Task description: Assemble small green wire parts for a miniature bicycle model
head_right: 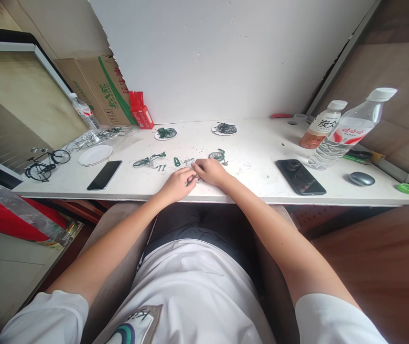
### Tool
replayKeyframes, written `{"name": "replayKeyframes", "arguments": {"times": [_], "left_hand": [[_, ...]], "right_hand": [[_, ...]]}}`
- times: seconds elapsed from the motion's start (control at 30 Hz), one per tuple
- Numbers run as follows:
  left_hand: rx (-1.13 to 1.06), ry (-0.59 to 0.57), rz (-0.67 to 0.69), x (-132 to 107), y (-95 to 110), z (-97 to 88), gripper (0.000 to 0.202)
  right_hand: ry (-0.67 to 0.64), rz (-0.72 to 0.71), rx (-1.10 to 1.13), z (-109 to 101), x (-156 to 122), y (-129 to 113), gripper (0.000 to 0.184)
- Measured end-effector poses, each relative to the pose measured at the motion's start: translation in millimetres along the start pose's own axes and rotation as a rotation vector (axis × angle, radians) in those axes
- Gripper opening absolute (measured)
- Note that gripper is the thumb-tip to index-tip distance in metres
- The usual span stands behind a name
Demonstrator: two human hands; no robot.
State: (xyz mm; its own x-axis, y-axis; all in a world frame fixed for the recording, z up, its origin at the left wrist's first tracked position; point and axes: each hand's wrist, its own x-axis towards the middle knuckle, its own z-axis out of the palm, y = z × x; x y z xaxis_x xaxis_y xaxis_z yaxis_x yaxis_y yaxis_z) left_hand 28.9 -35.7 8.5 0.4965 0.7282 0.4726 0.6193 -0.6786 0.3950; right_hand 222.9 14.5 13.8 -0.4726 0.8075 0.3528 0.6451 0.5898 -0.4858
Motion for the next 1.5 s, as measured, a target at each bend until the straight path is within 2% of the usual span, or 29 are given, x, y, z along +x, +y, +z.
{"name": "replayKeyframes", "arguments": {"times": [1.5], "left_hand": [[0.004, 0.007, 0.002, 0.0, -2.5, 2.3, 0.018]], "right_hand": [[0.002, 0.002, -0.003, 1.6, 0.3, 2.6, 0.045]]}}
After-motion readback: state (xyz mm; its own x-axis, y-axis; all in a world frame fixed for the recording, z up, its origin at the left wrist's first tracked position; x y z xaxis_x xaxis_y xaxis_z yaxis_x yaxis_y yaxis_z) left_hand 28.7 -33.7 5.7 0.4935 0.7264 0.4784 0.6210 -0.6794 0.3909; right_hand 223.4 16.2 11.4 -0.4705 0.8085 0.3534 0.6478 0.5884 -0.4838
